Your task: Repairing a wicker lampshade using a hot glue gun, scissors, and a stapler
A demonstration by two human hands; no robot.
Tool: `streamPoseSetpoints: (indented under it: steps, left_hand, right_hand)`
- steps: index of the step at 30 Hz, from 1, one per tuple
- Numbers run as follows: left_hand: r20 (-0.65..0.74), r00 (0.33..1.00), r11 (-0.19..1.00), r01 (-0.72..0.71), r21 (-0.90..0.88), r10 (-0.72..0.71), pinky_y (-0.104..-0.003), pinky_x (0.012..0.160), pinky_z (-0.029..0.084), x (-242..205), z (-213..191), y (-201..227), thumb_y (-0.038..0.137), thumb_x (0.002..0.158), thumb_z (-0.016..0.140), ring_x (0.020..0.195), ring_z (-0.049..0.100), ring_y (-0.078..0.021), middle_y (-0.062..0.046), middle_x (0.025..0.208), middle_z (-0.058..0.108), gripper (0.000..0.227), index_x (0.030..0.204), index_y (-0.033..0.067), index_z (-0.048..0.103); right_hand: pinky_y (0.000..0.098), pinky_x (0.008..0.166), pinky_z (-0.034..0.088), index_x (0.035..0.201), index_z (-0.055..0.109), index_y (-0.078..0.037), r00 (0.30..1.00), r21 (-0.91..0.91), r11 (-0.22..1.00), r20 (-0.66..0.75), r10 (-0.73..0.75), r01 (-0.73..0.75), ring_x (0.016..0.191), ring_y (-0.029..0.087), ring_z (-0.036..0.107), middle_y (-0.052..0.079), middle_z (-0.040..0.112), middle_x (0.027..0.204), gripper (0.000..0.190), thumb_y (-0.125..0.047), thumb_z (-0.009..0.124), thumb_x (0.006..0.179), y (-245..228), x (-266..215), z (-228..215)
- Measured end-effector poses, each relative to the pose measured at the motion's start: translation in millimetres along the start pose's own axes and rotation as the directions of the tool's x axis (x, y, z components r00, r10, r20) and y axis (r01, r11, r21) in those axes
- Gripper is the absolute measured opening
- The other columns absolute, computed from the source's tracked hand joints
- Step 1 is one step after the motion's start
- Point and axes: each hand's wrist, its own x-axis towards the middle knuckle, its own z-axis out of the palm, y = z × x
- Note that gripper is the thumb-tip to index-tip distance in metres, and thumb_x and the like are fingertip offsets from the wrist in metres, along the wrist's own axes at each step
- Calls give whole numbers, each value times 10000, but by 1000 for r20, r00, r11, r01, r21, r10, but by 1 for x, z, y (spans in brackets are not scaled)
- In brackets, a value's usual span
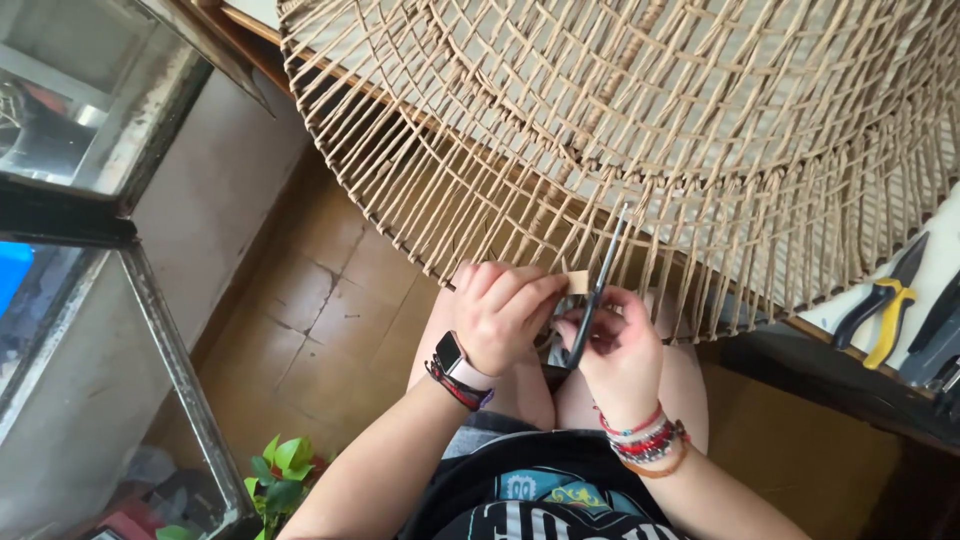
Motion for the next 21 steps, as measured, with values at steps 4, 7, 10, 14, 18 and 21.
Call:
streamPoseSetpoints:
  steps: [4,7,10,14,18,21]
  left_hand:
    - [-5,992,992,-129,-4,129,-297,761,513,22,-5,7,265,1036,617,813,661,-179,16,958,744,189,985,194,784]
    - [-3,999,994,-52,-95,52,-307,706,536,17,12,3,245,1013,640,758,677,-190,-2,962,762,167,975,169,784]
    - [68,968,923,252,-291,-243,-314,569,517,25,13,4,197,934,755,619,674,-203,-31,914,776,71,923,126,757]
    - [257,741,554,646,-525,-621,-187,421,433,27,14,5,142,880,815,457,565,-67,-59,802,743,78,920,91,772]
    - [338,581,337,756,-562,-740,-183,355,415,44,7,14,74,852,791,404,552,-76,-118,759,729,65,903,44,766]
    - [407,509,271,815,-513,-759,-177,343,420,46,8,5,86,819,816,379,561,-78,-125,755,738,101,913,61,789]
  right_hand:
    - [267,585,627,1255,556,-49,999,96,995,54,0,-6,655,159,720,131,759,844,544,-65,851,798,-17,5,-10]
    - [270,559,635,1238,573,-29,995,84,996,102,-18,9,636,185,736,167,768,840,530,-25,842,781,-51,11,-17]
    - [258,568,623,1234,584,-30,991,19,998,124,-58,56,665,197,750,181,781,877,530,-20,845,773,-78,28,-30]
    - [200,567,541,1254,582,-44,954,-286,914,174,-244,286,716,161,736,152,787,1003,522,-131,880,834,-97,61,-46]
    - [176,627,537,1256,584,-181,926,-349,867,254,-279,357,833,123,748,57,793,1081,512,-202,879,838,-114,85,-28]
    - [299,788,582,1200,610,-271,915,-547,737,297,-273,397,891,191,767,-21,797,925,538,-84,830,745,-116,93,-15]
